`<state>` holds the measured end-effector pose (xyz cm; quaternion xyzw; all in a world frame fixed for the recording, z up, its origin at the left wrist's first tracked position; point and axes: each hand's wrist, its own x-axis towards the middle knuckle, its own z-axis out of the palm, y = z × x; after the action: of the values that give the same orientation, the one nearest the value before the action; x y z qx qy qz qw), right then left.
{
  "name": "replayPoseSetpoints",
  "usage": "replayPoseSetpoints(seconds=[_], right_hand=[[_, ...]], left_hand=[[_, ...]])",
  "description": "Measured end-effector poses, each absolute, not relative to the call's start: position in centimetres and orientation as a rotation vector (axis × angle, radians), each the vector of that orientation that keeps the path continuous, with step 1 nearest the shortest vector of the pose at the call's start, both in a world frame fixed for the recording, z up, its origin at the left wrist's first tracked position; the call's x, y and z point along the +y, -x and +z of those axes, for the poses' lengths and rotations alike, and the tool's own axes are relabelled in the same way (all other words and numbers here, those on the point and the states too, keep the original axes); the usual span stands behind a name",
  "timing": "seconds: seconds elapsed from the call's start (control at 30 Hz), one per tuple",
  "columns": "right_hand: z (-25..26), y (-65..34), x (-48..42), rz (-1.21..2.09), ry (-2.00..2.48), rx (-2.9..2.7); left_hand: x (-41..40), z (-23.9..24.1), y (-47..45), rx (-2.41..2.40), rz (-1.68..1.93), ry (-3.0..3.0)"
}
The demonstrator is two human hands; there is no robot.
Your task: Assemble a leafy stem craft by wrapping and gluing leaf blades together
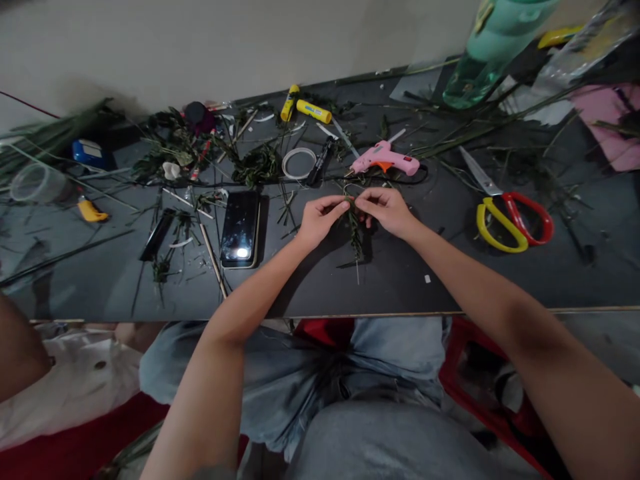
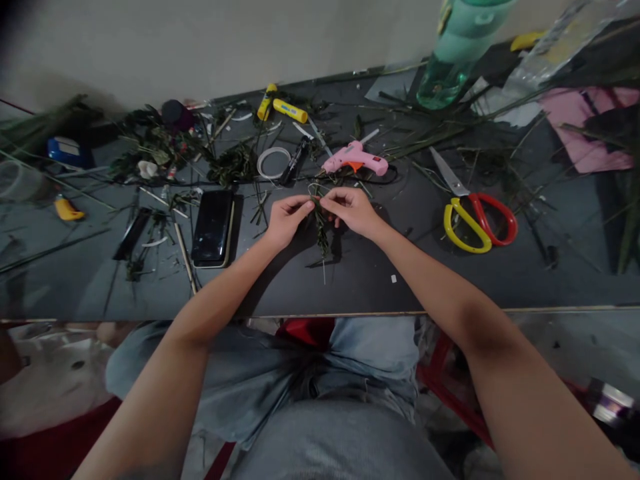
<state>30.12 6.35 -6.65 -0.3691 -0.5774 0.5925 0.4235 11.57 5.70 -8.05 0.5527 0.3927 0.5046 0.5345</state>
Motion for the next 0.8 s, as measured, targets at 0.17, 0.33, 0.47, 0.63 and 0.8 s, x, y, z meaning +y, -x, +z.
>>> replayPoseSetpoints(seconds=[0.17, 0.33, 0.47, 0.63, 0.8], right_hand=[[-6.7, -30.0, 6.3, 1.445, 0.953, -1.467], [-6.5, -29.9, 6.1, 1.426, 1.031, -1.475], [-6.4, -29.8, 5.9, 1.398, 1.061, -1.482], [-6.2, -30.3, 5.9, 1.471, 1.022, -1.411], [-5.5, -31.5, 6.0, 1.682, 0.891, -1.202]], left_hand=[[5.6, -7.8, -11.7, 0.946, 1.164, -1.259], [5.5, -7.7, -11.8, 0.993, 1.202, -1.183], [5.4, -7.9, -11.9, 1.020, 1.207, -1.162], [5.7, -8.0, -11.5, 1.006, 1.193, -1.182], [6.0, -7.7, -10.7, 0.897, 1.199, -1.151]])
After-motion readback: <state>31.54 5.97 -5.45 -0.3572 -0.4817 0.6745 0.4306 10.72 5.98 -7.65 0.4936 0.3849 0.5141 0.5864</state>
